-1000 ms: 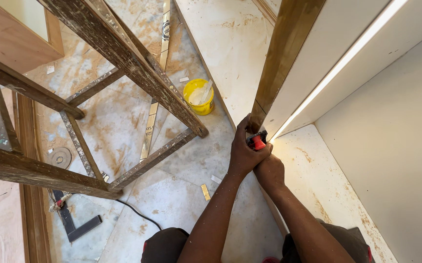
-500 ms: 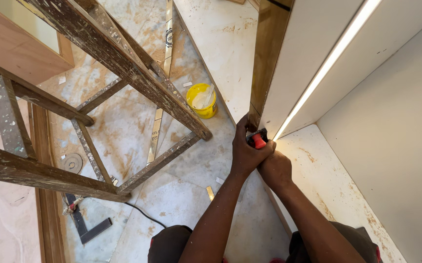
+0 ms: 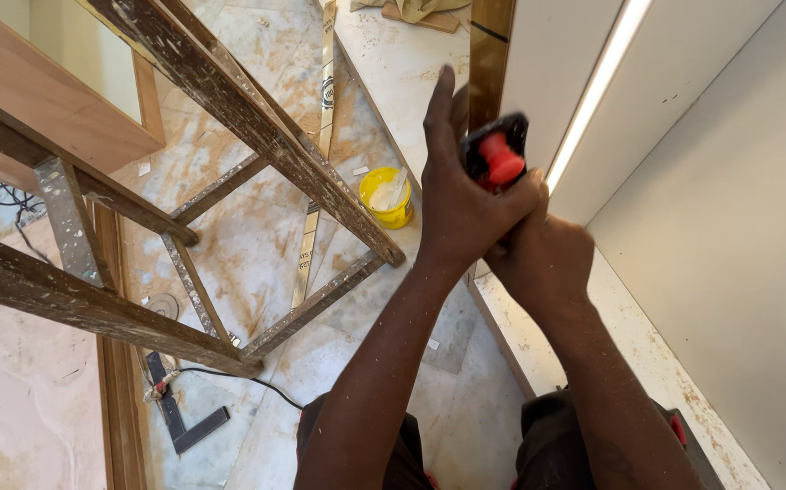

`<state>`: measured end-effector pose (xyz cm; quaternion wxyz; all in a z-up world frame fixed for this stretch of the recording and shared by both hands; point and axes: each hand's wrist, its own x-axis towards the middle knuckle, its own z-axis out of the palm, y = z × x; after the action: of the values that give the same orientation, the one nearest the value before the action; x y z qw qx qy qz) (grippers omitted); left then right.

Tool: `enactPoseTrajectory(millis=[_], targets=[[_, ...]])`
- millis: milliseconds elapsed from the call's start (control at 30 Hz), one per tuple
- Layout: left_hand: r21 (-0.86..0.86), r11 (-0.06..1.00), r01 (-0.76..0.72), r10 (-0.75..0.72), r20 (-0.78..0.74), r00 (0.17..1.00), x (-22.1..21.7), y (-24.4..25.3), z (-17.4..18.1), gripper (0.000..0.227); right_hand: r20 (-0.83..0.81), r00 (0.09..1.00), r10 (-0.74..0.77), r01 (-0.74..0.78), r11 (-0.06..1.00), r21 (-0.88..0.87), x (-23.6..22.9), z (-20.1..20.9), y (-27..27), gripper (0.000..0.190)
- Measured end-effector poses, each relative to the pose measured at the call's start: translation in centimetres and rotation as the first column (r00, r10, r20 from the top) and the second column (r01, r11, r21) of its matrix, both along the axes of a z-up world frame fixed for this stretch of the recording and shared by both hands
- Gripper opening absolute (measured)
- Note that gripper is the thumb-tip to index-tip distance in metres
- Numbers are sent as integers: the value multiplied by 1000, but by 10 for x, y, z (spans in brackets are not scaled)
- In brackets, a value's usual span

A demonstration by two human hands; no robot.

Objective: The person smooths a vertical wooden frame using a hand plane and a chisel. They repeatedly plane the edge, then use a chisel to scrape and refine the surface, alternating between tools to finish the wood.

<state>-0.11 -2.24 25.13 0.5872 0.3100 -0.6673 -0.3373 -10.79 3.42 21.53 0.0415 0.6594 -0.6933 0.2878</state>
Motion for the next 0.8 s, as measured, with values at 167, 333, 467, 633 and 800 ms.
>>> enactPoseTrajectory(millis=[167,333,467,633,800], targets=[[-61,997,-39,44,92,995,-2,-7,38,113,-33,999,-35,40,984,176,-7,44,-3,55],[-72,995,-76,88,185,979,10,1,28,114,21,1000,-15,12,995,103,1,27,4,78],[66,997,48,-51,45,998,61,40,-26,108,490,859,150,-300,923,243,14,-24,32,68],[670,604,432,-32,-521,853,119,98,-122,81,982,96,-160,-744,644,178,45,-125,78,50],[679,572,460,107,-618,779,135,128,-175,67,892,-146,-427,-894,443,66,51,-175,91,40]])
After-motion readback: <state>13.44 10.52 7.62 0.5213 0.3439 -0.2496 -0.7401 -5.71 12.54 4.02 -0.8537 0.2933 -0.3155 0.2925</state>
